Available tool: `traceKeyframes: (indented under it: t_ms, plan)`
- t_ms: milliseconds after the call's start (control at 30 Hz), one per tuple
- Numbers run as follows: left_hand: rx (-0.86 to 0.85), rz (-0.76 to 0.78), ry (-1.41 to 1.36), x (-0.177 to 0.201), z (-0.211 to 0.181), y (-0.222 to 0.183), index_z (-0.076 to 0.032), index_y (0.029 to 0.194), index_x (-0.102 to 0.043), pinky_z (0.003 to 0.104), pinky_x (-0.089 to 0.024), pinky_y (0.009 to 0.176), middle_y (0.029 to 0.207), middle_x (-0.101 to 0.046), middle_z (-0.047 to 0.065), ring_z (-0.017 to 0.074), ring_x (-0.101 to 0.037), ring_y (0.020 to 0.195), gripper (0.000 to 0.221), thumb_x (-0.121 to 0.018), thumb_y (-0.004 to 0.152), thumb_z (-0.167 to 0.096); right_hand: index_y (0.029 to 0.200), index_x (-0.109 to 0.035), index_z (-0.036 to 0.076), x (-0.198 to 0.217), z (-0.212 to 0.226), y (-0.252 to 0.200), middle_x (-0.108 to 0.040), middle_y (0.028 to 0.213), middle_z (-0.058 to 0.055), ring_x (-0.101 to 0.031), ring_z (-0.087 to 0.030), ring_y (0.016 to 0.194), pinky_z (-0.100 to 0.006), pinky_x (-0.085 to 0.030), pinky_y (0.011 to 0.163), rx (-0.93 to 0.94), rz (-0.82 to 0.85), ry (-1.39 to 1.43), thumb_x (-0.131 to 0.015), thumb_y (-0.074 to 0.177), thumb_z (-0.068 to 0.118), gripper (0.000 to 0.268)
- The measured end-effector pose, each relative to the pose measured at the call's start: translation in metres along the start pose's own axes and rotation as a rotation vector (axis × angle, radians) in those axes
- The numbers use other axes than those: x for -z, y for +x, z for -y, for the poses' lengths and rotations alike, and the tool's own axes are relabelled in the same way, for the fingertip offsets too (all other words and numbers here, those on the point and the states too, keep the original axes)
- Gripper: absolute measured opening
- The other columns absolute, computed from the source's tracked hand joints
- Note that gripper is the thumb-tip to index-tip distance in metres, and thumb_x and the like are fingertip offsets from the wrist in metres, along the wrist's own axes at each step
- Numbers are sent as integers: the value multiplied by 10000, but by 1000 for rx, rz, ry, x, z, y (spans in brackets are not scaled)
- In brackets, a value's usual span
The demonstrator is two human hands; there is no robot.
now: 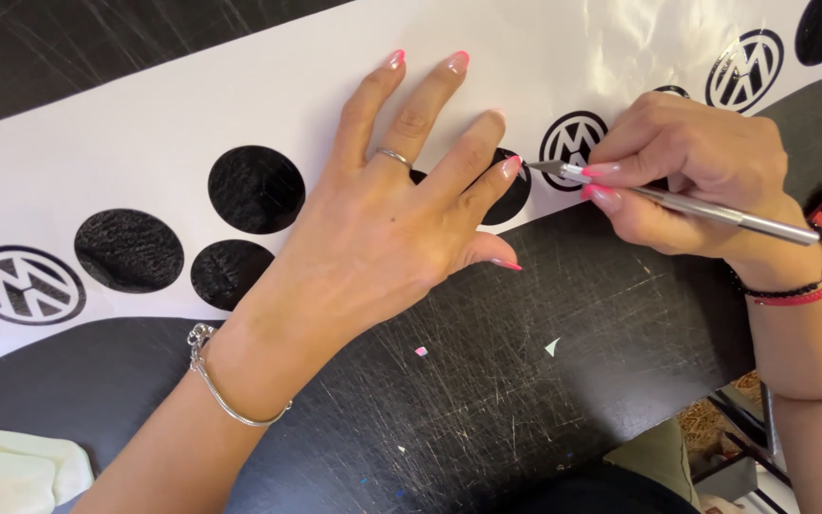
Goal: Using a precision craft knife to remove excess vinyl from a sheet of cut decals, specifically circular shapes and logos.
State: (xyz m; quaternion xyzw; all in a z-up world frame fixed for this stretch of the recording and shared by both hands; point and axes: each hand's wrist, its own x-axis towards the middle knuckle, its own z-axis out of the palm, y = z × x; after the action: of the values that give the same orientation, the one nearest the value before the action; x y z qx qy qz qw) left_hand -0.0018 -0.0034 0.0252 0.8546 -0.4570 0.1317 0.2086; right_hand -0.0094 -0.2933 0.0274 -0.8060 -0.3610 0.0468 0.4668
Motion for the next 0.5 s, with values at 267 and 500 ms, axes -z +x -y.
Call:
traceKeyframes:
  t_ms: [267,500]
  plan:
    - [-12,-6,-19,2,1,1,-92,1201,-724,612,-468,1129,1320,-658,105,444,-554,1334,637,-879,1007,-679,918,-608,-39,2,2,-1,-705,882,-201,-682,-326,765,-369,-527,715,-66,0,-117,-687,977,-36,99]
    - [9,37,20,1,-2,1,-121,1248,-764,614,-436,1165,1375,-605,85,428,-513,1369,629,-868,971,-676,1274,-614,-4,3,-22,-35,-683,1063,-187,-657,-238,801,-327,-534,696,13,21,-159,-486,1094,240,329]
